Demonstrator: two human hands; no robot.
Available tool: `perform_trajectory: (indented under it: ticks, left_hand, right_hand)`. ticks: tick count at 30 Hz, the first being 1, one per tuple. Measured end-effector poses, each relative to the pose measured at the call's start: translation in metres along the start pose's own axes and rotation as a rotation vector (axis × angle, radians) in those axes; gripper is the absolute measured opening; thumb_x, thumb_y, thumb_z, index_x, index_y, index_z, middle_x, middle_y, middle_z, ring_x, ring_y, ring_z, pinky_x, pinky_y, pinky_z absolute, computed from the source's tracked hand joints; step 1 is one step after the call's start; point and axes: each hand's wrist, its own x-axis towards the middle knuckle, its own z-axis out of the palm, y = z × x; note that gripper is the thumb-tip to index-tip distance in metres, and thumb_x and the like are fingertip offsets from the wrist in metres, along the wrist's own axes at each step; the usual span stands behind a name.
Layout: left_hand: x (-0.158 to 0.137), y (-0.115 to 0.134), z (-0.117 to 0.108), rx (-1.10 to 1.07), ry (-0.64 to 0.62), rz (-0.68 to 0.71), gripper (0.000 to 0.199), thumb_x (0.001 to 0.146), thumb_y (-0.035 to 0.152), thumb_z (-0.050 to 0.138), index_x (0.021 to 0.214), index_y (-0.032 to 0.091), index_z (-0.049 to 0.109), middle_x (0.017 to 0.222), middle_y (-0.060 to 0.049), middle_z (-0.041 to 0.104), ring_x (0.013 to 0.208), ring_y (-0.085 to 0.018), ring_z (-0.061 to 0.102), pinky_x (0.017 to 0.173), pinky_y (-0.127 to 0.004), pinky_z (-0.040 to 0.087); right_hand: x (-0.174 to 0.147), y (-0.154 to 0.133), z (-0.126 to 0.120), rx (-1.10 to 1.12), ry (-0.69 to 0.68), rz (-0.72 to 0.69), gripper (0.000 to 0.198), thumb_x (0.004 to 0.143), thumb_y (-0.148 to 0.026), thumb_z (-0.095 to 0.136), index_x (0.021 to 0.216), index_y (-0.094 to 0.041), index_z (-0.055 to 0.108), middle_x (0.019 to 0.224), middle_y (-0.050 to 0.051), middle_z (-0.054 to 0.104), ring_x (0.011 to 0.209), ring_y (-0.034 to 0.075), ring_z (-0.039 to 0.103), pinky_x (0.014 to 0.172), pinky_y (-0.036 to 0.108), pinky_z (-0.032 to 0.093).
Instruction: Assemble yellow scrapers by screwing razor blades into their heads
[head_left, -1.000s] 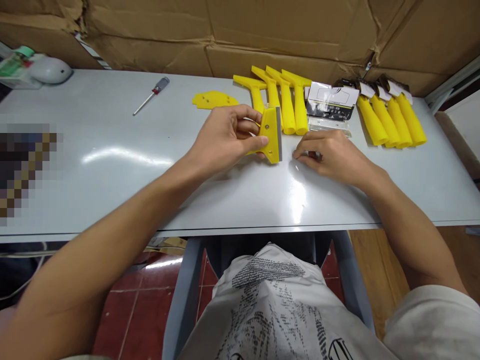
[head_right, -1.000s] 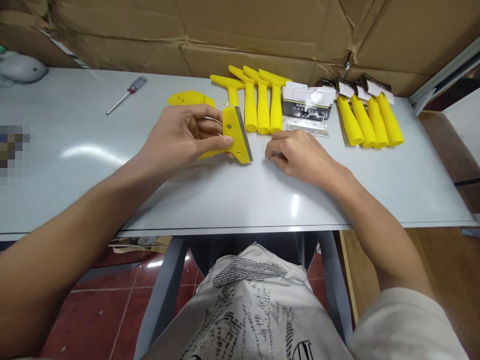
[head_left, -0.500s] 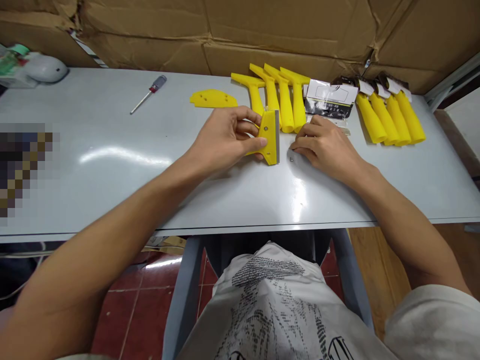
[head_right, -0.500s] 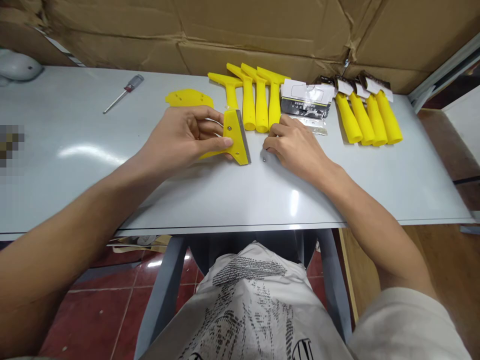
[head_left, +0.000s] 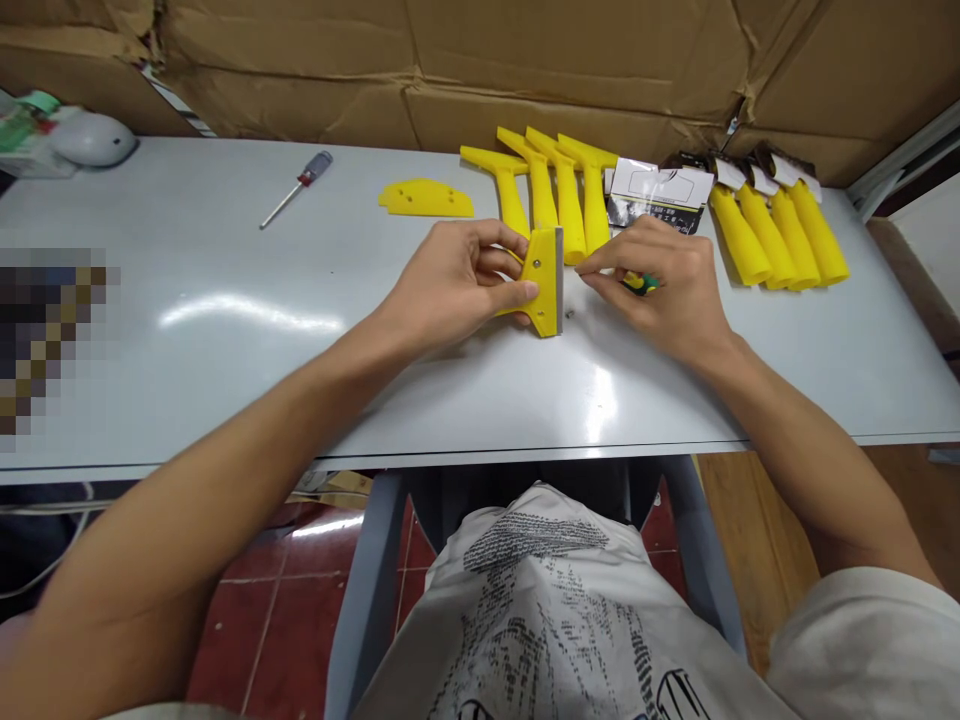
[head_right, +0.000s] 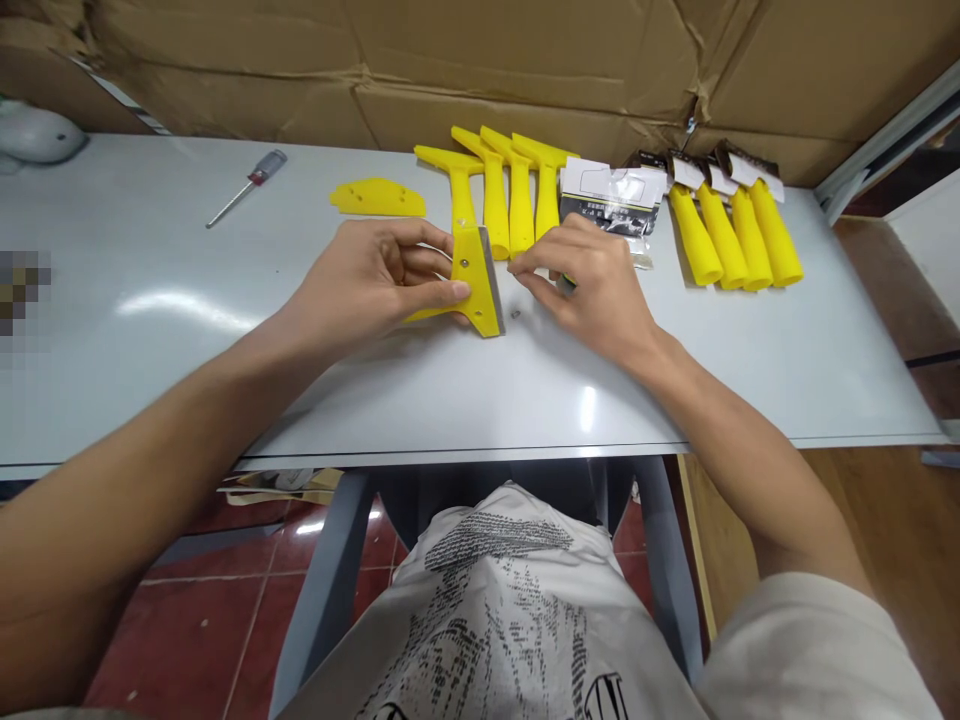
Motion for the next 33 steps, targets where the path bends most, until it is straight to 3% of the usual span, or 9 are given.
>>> perform_trajectory:
  ticks: [5, 11, 20, 28, 33]
  left_hand:
    - [-0.005, 0.003, 0.008, -0.028, -0.023, -0.001, 0.037, 0.088, 0.020, 0.098, 0.110, 0.025, 0.070, 0.096, -0.002, 0.090, 0.079, -0.027, 0.090, 0.083, -0.043, 0.076]
    - [-0.011, 0.006, 0.017, -0.024, -0.018, 0.019, 0.049, 0.082, 0.040, 0.112, 0.107, 0.027, 0.072, 0.099, -0.002, 0.087, 0.088, -0.028, 0.091, 0.082, -0.042, 0.080]
    - [-0.013, 0.005, 0.018, 0.025, -0.010, 0.027, 0.040, 0.087, 0.031, 0.106, 0.111, 0.027, 0.074, 0.099, 0.000, 0.090, 0.089, -0.027, 0.092, 0.083, -0.038, 0.079]
    - [-0.014, 0.004, 0.018, 0.030, 0.010, 0.021, 0.045, 0.088, 0.034, 0.111, 0.114, 0.024, 0.075, 0.102, -0.004, 0.090, 0.094, -0.030, 0.093, 0.088, -0.042, 0.081]
    - [-0.012, 0.001, 0.018, 0.041, 0.019, 0.048, 0.053, 0.082, 0.045, 0.114, 0.111, 0.025, 0.075, 0.102, -0.002, 0.091, 0.088, -0.026, 0.091, 0.081, -0.038, 0.081]
  right_hand:
    - [0.001, -0.014, 0.007, 0.099, 0.100, -0.002, 0.028, 0.119, -0.046, 0.075, 0.113, -0.029, 0.095, 0.110, 0.008, 0.091, 0.095, 0.028, 0.075, 0.109, 0.056, 0.063]
    - [0.004, -0.023, 0.011, 0.013, -0.007, -0.005, 0.034, 0.122, -0.052, 0.068, 0.109, -0.032, 0.093, 0.118, 0.013, 0.084, 0.118, 0.035, 0.074, 0.120, 0.062, 0.063]
    - [-0.001, -0.034, 0.016, -0.085, 0.074, 0.038, 0.030, 0.124, -0.042, 0.065, 0.119, -0.031, 0.092, 0.125, 0.016, 0.076, 0.118, 0.034, 0.072, 0.100, 0.056, 0.068]
    - [-0.004, -0.032, 0.016, -0.090, 0.048, 0.070, 0.027, 0.123, -0.042, 0.065, 0.123, -0.031, 0.090, 0.123, 0.016, 0.077, 0.113, 0.032, 0.075, 0.105, 0.057, 0.071]
    - [-0.006, -0.017, 0.028, -0.036, 0.168, -0.083, 0.026, 0.124, -0.038, 0.064, 0.120, -0.029, 0.088, 0.120, 0.013, 0.075, 0.112, 0.030, 0.076, 0.103, 0.055, 0.074]
